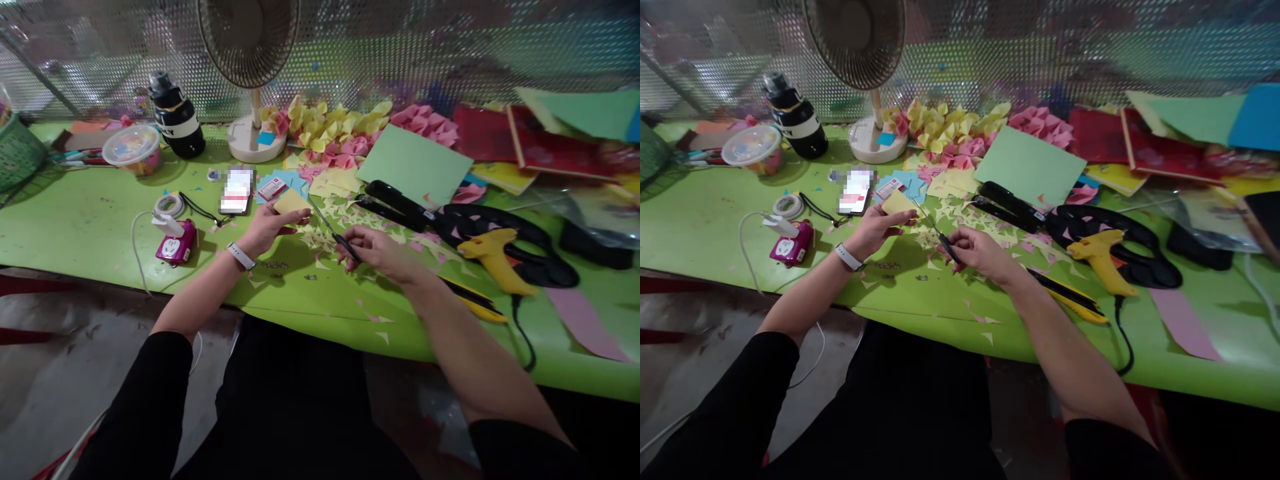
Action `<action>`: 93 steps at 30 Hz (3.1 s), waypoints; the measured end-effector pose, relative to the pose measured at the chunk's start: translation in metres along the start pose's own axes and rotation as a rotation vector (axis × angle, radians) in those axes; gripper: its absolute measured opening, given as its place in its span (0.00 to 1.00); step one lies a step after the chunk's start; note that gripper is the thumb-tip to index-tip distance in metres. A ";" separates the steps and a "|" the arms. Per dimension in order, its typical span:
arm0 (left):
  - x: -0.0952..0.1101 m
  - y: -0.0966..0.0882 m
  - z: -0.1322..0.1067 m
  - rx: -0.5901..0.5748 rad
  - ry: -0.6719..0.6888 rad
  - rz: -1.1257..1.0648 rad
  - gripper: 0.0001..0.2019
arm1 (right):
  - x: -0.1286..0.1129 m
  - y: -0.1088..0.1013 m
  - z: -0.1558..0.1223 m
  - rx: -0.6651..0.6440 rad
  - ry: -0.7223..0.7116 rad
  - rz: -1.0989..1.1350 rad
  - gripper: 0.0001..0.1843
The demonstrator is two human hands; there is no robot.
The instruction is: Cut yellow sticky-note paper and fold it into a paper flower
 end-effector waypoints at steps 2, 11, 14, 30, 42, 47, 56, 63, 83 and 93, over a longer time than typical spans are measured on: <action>0.000 0.001 0.000 -0.008 -0.010 0.008 0.19 | -0.002 0.002 -0.001 -0.009 -0.003 -0.002 0.25; -0.002 0.004 -0.002 -0.065 -0.018 0.042 0.22 | 0.002 0.003 -0.001 -0.025 -0.003 -0.040 0.26; -0.003 0.004 -0.002 -0.079 -0.026 0.052 0.22 | 0.004 0.003 -0.001 -0.037 -0.002 -0.045 0.26; 0.002 0.004 -0.004 -0.136 -0.073 0.031 0.20 | 0.009 0.002 0.000 -0.064 -0.020 -0.033 0.23; 0.006 0.005 -0.006 -0.130 -0.056 0.026 0.24 | 0.006 0.005 0.000 -0.058 -0.020 -0.045 0.25; 0.005 0.004 -0.004 -0.140 -0.060 0.029 0.24 | 0.006 0.005 0.000 -0.064 -0.032 -0.068 0.26; 0.002 0.001 -0.001 -0.131 -0.054 0.042 0.23 | -0.005 0.008 -0.003 -0.049 -0.034 -0.109 0.27; 0.003 0.001 -0.001 -0.142 -0.065 0.035 0.21 | -0.008 0.009 -0.002 -0.058 -0.015 -0.121 0.28; 0.002 0.006 -0.004 -0.168 -0.110 0.087 0.18 | -0.001 0.009 -0.001 -0.061 -0.017 -0.090 0.27; -0.001 0.012 -0.005 -0.159 -0.152 0.051 0.20 | -0.002 0.010 0.000 -0.065 -0.012 -0.086 0.27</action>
Point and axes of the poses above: each hand's wrist, its own z-axis towards the middle knuckle, its own y-axis out of the palm, x = y × z, the point moved 3 cm from there along z, towards the middle knuckle, and after that the axes turned 13 degrees about -y, right-handed, at the moved point
